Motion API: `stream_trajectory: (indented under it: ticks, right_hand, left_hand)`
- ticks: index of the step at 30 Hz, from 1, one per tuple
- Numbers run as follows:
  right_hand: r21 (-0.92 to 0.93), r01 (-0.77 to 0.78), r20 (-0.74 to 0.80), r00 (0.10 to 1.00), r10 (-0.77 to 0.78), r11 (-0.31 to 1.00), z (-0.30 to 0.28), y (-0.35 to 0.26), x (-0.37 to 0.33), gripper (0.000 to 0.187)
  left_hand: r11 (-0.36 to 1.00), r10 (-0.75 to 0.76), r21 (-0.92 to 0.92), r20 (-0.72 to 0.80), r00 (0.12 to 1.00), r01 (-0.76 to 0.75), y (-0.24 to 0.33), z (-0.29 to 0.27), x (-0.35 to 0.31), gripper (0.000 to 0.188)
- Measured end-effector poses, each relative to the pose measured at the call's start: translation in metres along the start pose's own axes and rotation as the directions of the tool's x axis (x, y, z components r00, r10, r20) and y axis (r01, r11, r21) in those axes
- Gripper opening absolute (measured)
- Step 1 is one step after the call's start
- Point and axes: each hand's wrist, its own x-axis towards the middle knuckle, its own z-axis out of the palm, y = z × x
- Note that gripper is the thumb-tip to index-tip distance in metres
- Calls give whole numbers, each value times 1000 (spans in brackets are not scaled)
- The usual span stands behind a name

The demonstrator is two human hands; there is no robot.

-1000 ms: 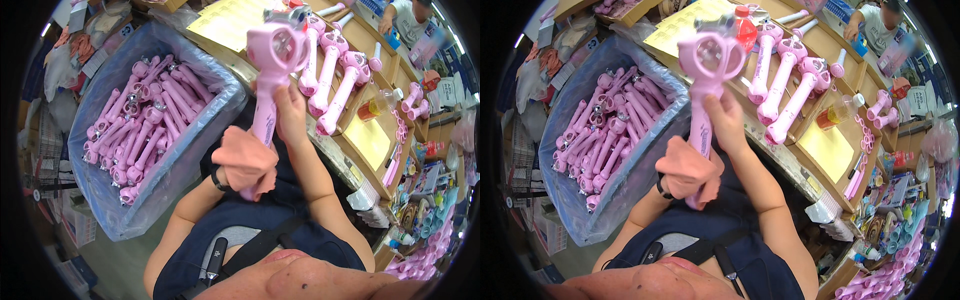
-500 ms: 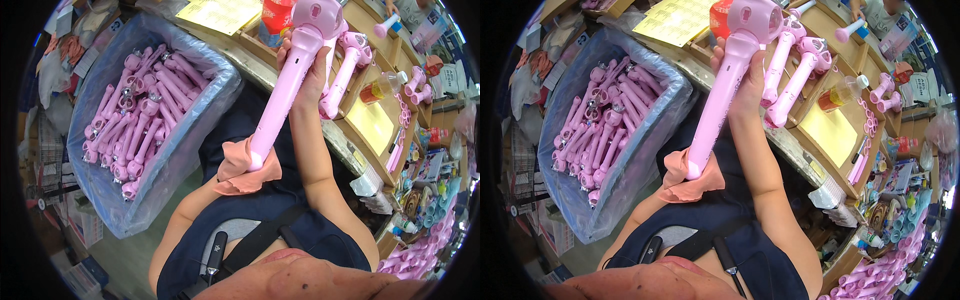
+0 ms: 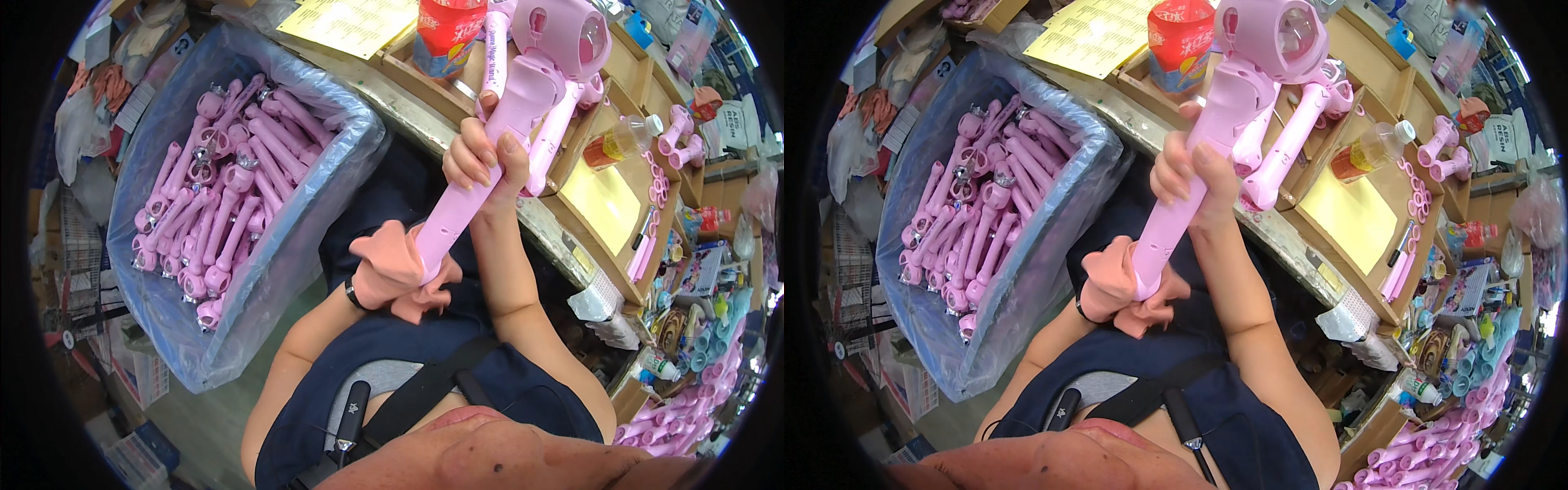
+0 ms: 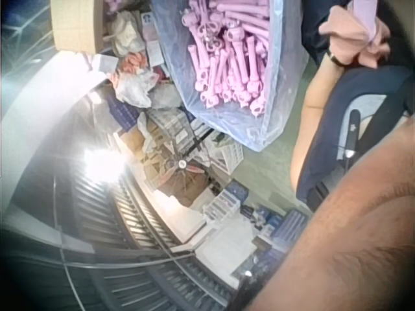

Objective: The person picks pink light sticks from a bin, wipes them with a cloth, and uses a small tool to adjust or clean the head and body. They repeatedly test the light function and place finished sticks on the workbench.

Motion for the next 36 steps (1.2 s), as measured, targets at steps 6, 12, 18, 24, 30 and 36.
stream_trajectory:
  ticks: [6,12,18,24,30,36]
  right_hand:
    - [332,-24,120,993,-17,943,-17,5,2,48]
    - [430,-98,262,965,-20,897,-24,7,5,52]
    - [216,-60,62,997,48,975,-23,3,2,60]
    - [-14,-116,-157,981,112,993,-10,4,-4,57]
    - [-722,-485,-449,871,200,493,12,-5,-26,56]
    - [-884,-386,-464,794,393,-264,34,41,-68,61]
  left_hand:
    - [798,-10,-602,11,1000,15,-3,8,13,45]
    - [540,500,785,-9,866,-303,-12,-4,15,23]
    - [955,-22,284,-212,977,83,-7,6,14,58]
    - [983,-96,-172,-166,981,67,-3,4,17,76]
    - [535,168,-796,-228,959,-283,10,-29,24,98]
    - [258,647,714,-628,433,650,49,-75,14,32]
